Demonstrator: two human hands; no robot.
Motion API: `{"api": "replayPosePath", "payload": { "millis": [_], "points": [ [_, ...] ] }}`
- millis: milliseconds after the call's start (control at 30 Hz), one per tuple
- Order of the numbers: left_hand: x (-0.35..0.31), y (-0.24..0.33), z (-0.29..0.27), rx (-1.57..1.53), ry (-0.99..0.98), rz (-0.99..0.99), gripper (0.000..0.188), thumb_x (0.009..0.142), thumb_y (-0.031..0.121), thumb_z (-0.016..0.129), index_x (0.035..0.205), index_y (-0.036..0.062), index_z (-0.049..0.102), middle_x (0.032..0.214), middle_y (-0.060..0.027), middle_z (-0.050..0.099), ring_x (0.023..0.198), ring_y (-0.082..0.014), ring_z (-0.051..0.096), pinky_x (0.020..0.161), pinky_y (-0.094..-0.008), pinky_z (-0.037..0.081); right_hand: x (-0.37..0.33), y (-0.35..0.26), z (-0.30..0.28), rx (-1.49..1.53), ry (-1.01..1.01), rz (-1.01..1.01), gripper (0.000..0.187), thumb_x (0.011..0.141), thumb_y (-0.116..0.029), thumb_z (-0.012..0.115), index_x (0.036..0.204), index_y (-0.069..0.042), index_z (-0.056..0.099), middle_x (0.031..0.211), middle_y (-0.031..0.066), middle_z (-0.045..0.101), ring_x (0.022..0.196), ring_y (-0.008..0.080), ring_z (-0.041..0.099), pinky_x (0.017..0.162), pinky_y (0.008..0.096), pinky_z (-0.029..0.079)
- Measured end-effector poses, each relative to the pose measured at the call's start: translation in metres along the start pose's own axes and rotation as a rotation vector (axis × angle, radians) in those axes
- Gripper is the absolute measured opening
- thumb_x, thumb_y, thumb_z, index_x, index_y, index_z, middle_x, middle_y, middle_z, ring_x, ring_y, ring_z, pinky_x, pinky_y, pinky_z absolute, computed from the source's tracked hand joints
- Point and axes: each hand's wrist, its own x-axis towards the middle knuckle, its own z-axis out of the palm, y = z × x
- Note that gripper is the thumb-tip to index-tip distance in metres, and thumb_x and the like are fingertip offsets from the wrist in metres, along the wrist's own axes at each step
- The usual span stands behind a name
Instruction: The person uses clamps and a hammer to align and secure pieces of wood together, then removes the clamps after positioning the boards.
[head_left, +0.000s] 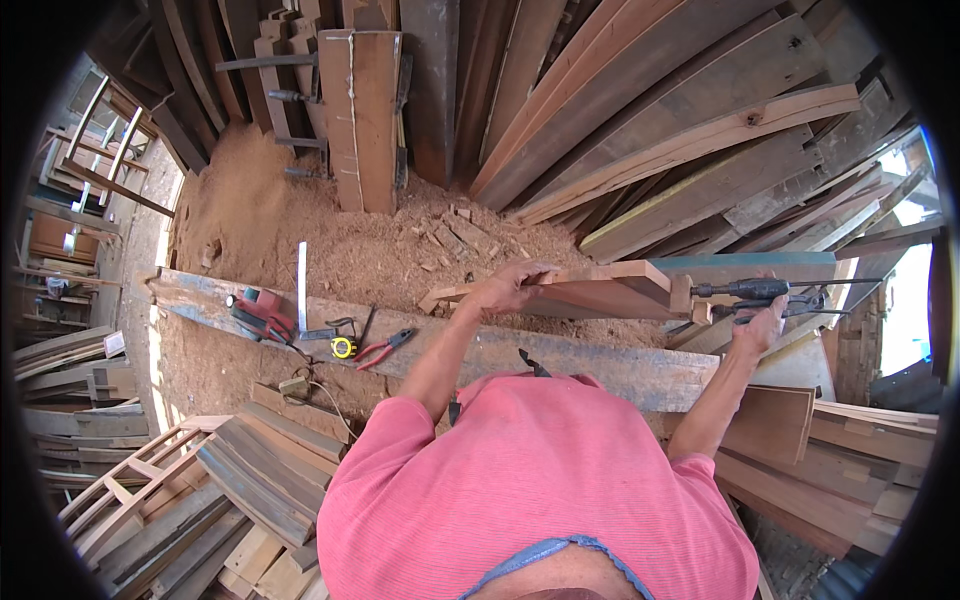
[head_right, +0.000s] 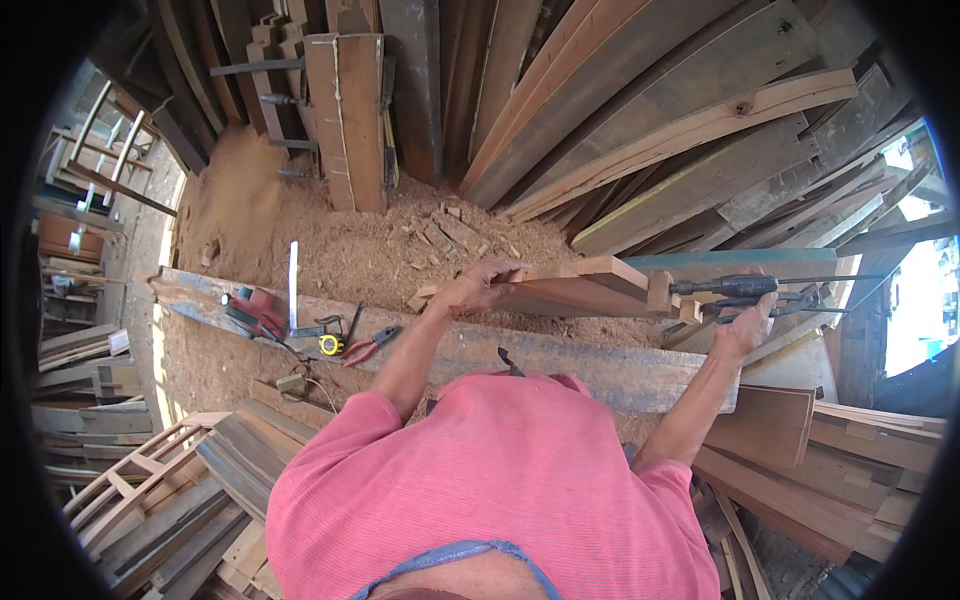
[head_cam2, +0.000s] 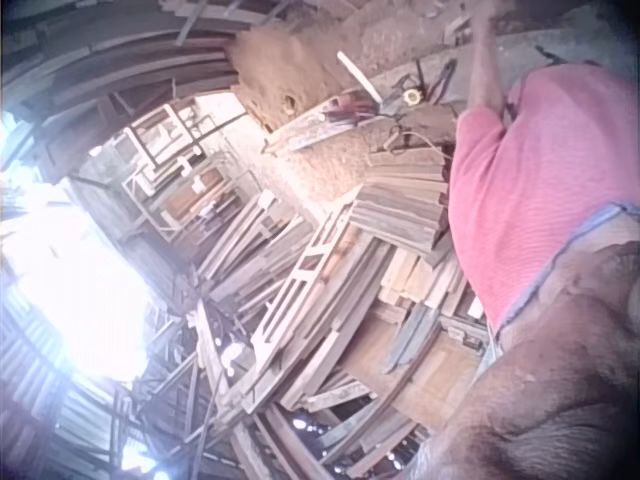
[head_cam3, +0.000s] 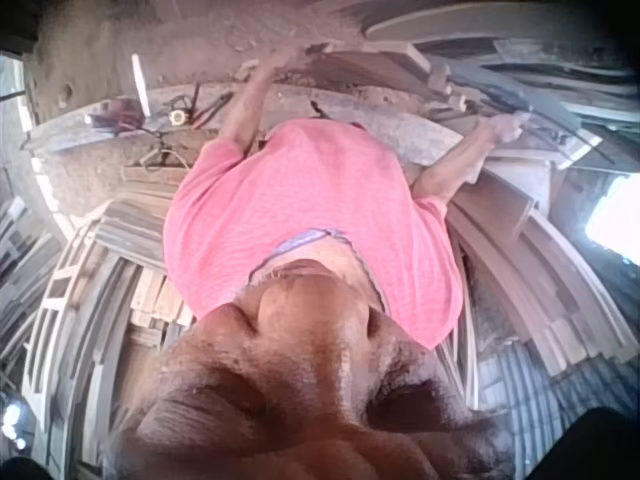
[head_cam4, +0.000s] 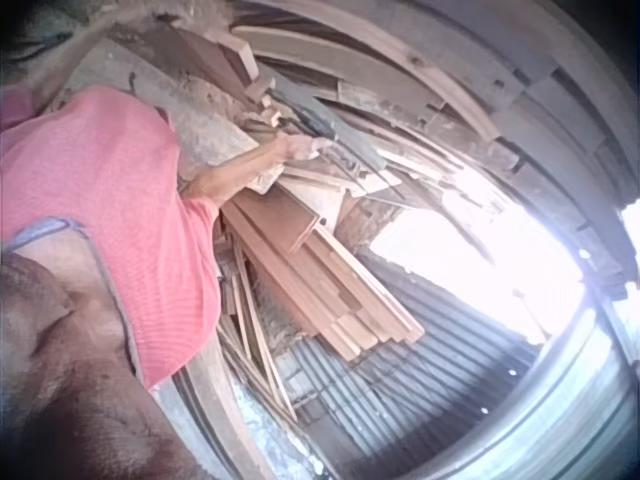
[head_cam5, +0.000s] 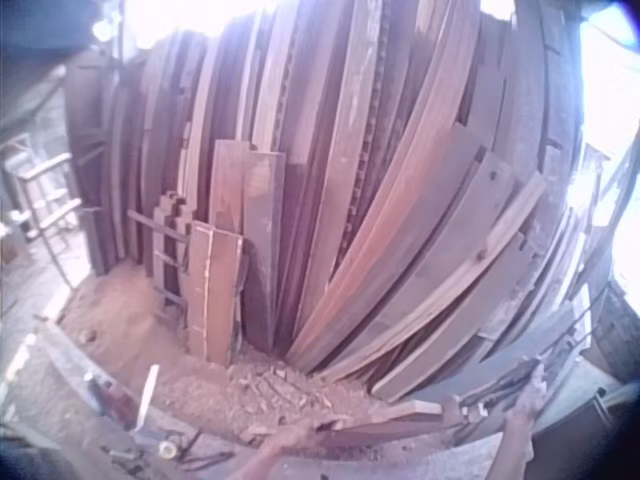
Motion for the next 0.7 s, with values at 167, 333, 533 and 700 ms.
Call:
{"api": "replayPosePath", "payload": {
  "millis": [167,333,533,700],
  "points": [
    [-0.002,0.005,0.006,-0.038,0.062,0.001,0.046,0.09,0.005,0.071,0.133,0.0149,0.061,0.099,-0.0071,0.056,0.091,-0.0229,0.053,0.086,-0.0377,0.046,-0.008,-0.003,0.016,0.043,0.086,0.013,0.046,0.11,-0.031,0.041,0.135,0.007,0.052,0.125,0.02,0.062,0.114,0.0327,0.062,0.099,0.0471,0.053],
    [0.006,0.013,0.005,-0.067,0.061,-0.099,0.036,0.091,0.007,0.072,0.125,0.0095,0.062,0.094,-0.0071,0.057,0.087,-0.0227,0.055,0.082,-0.0367,0.047,0.0,0.001,0.006,0.017,0.015,0.011,0.046,0.11,-0.031,0.041,0.134,0.007,0.051,0.128,0.0199,0.062,0.115,0.0322,0.061,0.097,0.0475,0.053],
    [0.011,0.007,0.01,0.015,0.15,-0.136,0.031,0.087,0.013,0.076,0.114,0.0076,0.06,0.085,-0.0123,0.061,0.078,-0.0292,0.057,0.073,-0.0404,0.048,-0.015,-0.001,0.029,0.028,0.01,0.003,0.044,0.11,-0.029,0.037,0.136,0.005,0.049,0.131,0.0217,0.06,0.116,0.0329,0.061,0.098,0.0481,0.053],
    [0.013,0.011,0.009,0.111,0.181,-0.072,0.029,0.088,0.017,0.076,0.109,0.0079,0.058,0.085,-0.0152,0.064,0.079,-0.0361,0.06,0.072,-0.0442,0.048,-0.016,-0.001,0.032,0.05,0.017,0.009,0.043,0.111,-0.028,0.036,0.137,0.004,0.048,0.13,0.0213,0.061,0.116,0.0332,0.061,0.1,0.0476,0.052]
  ]
}}
